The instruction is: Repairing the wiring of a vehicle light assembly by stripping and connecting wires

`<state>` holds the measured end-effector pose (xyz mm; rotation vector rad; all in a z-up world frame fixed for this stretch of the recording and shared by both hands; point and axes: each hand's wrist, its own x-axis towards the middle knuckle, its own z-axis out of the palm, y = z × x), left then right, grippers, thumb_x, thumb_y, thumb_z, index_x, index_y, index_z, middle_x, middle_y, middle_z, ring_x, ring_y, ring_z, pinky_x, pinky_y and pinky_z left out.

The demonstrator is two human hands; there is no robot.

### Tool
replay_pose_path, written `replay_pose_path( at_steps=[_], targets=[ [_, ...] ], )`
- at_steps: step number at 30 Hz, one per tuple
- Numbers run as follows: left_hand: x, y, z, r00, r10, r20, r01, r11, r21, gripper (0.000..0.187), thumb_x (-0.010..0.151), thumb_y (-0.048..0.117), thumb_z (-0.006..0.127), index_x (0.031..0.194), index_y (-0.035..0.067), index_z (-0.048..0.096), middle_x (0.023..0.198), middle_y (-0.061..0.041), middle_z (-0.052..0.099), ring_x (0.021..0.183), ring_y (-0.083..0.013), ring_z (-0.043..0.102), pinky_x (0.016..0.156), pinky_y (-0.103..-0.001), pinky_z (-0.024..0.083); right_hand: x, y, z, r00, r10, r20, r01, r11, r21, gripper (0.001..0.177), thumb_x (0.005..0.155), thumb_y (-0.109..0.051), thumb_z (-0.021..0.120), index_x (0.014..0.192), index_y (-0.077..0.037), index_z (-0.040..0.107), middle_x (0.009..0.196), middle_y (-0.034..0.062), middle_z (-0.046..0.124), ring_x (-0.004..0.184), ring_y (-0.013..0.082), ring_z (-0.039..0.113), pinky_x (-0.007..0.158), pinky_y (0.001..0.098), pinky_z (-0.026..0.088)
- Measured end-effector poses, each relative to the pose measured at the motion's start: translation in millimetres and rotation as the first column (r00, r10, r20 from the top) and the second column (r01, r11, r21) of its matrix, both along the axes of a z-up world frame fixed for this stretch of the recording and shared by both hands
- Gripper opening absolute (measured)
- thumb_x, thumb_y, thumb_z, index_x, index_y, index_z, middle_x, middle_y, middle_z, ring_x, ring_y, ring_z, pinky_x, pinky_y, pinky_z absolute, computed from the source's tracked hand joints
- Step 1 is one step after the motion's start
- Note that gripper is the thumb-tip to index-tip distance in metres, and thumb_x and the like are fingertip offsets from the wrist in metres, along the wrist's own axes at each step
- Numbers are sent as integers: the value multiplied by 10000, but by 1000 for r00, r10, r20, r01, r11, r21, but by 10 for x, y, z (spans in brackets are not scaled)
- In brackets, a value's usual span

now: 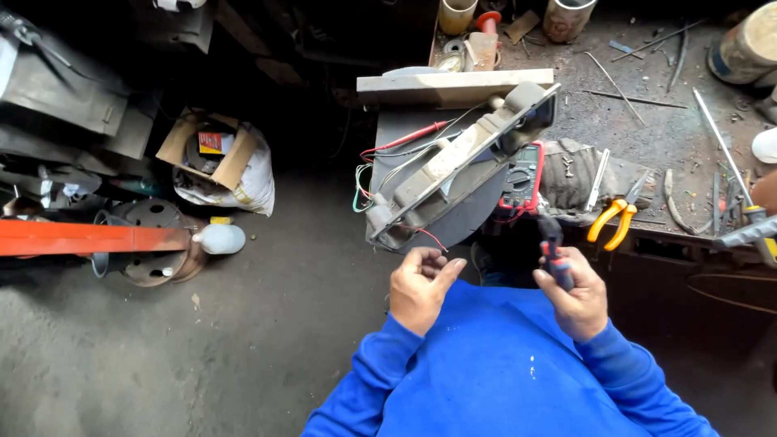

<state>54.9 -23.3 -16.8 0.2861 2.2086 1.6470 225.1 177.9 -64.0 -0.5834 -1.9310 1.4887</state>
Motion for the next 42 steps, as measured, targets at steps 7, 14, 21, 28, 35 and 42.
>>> replay_pose_path(
  at_steps=[7, 14, 21, 28, 35, 42],
  targets=[
    [21, 91, -128, 979, 97, -177, -105, 994, -34, 212, 851, 222, 818, 890, 32, 733, 755, -150, 767, 645, -271, 754, 498, -341, 574, -314, 76, 232, 958, 251, 140, -265, 960, 91, 208, 844, -179, 820, 710, -78, 699, 1036, 89, 734, 849, 243, 699, 784, 327, 520],
    [83, -70, 254, 838, 200, -508, -258, 965, -46, 90, 889, 96, 667, 942, 63, 732, 740, -97, 707, 634, -256, 727, 505, -317, 593, -674, 209, 460, 894, 379, 240, -447, 799, 401, 173, 830, -203, 803, 975, -126, 750, 1173, 132, 680, 992, 380, 685, 855, 447, 535],
    [48, -203, 572, 746, 307, -591, -380, 925, 1, 168, 1028, 145, 574, 992, 55, 712, 796, -54, 637, 695, -234, 709, 646, -333, 602, -1042, 343, 513, 843, 444, 305, -512, 483, 710, 515, 661, -189, 847, 1155, -266, 722, 1305, 111, 597, 1164, 349, 626, 1032, 477, 484],
    [-40, -108, 485, 824, 551, -135, -503, 819, 277, 252, 1033, 134, 578, 855, 1, 697, 617, -105, 670, 560, -183, 680, 558, -303, 590, -1334, 314, 790, 755, 554, 351, -614, 410, 674, 602, 646, -139, 848, 1226, -209, 702, 1352, 159, 576, 1229, 391, 589, 1062, 525, 453],
    [87, 52, 570, 796, 592, 127, -602, 750, 276, 281, 1019, 262, 594, 830, 58, 629, 598, -47, 597, 507, -121, 564, 480, -262, 480, -1291, 356, 1170, 304, 843, 444, -830, 463, -312, 332, 818, -146, 747, 1139, -142, 832, 1332, 27, 719, 1195, 137, 688, 1073, 273, 444],
    [271, 65, 449, 798, 600, 48, -591, 765, 257, 309, 1036, 286, 552, 950, 19, 682, 819, -107, 725, 663, -163, 699, 635, -266, 607, -1207, 312, 964, 206, 848, 489, -753, 456, -474, 335, 806, -144, 746, 1128, -133, 839, 1328, 2, 774, 1160, 104, 710, 1000, 246, 490]
  ],
)
